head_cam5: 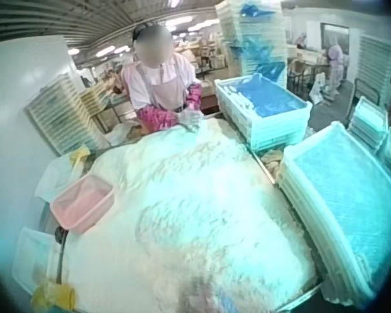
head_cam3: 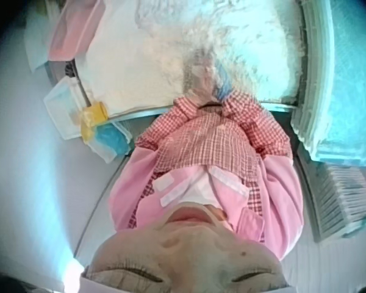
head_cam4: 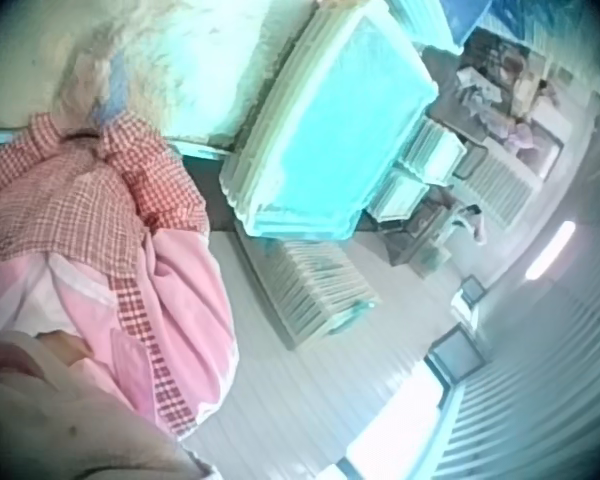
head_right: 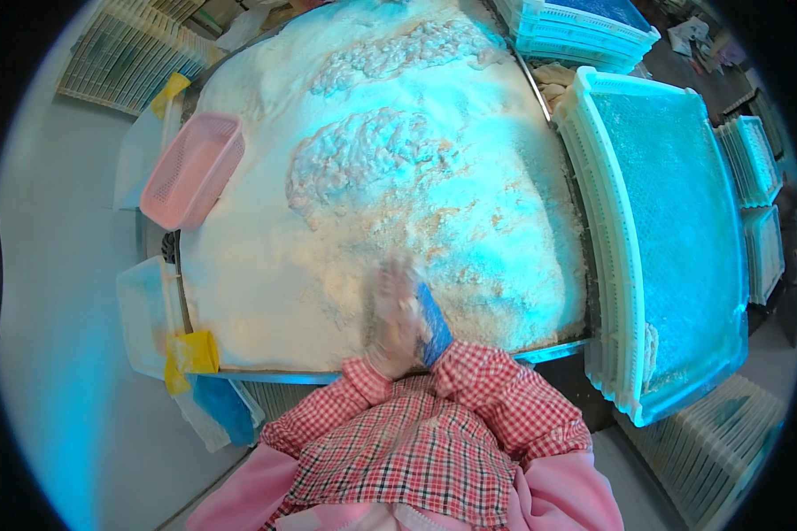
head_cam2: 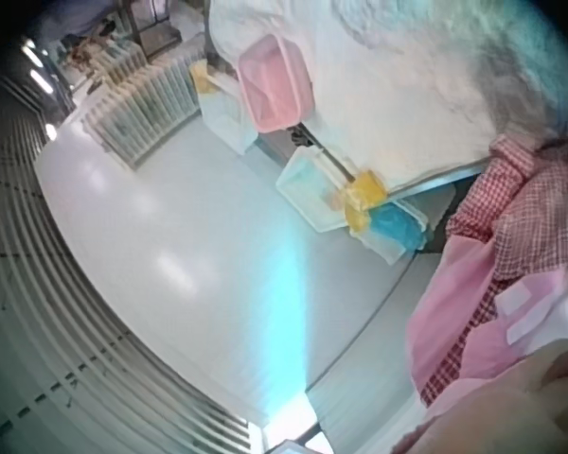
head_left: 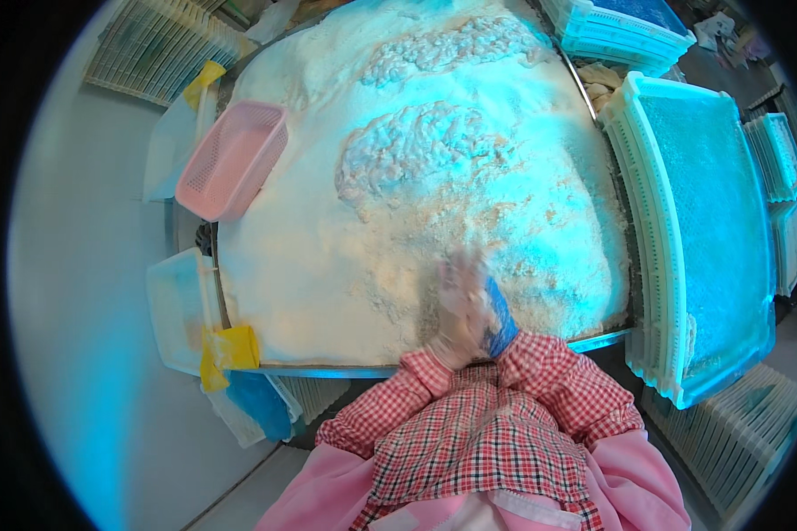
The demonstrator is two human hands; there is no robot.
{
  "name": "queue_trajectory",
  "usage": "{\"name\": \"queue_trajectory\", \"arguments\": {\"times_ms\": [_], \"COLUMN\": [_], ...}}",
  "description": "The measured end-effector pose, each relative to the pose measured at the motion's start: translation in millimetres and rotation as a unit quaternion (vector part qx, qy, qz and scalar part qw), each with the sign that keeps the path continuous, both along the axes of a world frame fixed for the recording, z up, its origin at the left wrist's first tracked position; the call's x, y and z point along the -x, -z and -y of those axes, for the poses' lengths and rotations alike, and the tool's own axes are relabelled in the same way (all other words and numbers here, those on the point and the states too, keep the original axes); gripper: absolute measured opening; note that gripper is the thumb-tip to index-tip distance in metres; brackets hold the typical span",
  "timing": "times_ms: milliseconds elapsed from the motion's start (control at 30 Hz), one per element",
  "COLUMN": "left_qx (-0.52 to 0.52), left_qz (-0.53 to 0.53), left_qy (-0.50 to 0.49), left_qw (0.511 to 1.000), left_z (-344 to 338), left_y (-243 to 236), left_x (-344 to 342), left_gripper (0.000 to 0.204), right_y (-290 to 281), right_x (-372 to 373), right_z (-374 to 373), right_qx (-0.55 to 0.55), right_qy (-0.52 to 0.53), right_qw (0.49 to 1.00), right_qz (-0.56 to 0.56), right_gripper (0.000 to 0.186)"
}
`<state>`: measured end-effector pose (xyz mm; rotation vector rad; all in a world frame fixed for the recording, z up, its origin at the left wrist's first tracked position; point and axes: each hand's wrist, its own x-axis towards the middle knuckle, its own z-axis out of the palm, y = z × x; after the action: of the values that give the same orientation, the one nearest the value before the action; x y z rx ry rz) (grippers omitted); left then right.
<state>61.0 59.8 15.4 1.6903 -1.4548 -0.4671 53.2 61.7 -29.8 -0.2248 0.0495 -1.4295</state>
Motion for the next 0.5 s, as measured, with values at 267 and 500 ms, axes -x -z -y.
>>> {"name": "queue_trajectory", "arguments": {"times_ms": [267,500], "left_qx": [-0.035,-0.267], "left_qz": [0.161,0.107], "left_qy": [0.042,-0.138], "left_qw": [0.985,0.948], "left_z": [19,-19], "left_y": [14,40], "left_x": [-1,-48], "left_gripper": [0.06,0.055], "right_y": [28,14], "right_x": [47,89], "right_z": [17,68], "right_qx": [-0.092,-0.162], "right_qy": [-0.082,-0.426], "right_qw": [0.992,0.835], "right_qz": [0.001,-0.309], "right_gripper": [0.049,0.031]}}
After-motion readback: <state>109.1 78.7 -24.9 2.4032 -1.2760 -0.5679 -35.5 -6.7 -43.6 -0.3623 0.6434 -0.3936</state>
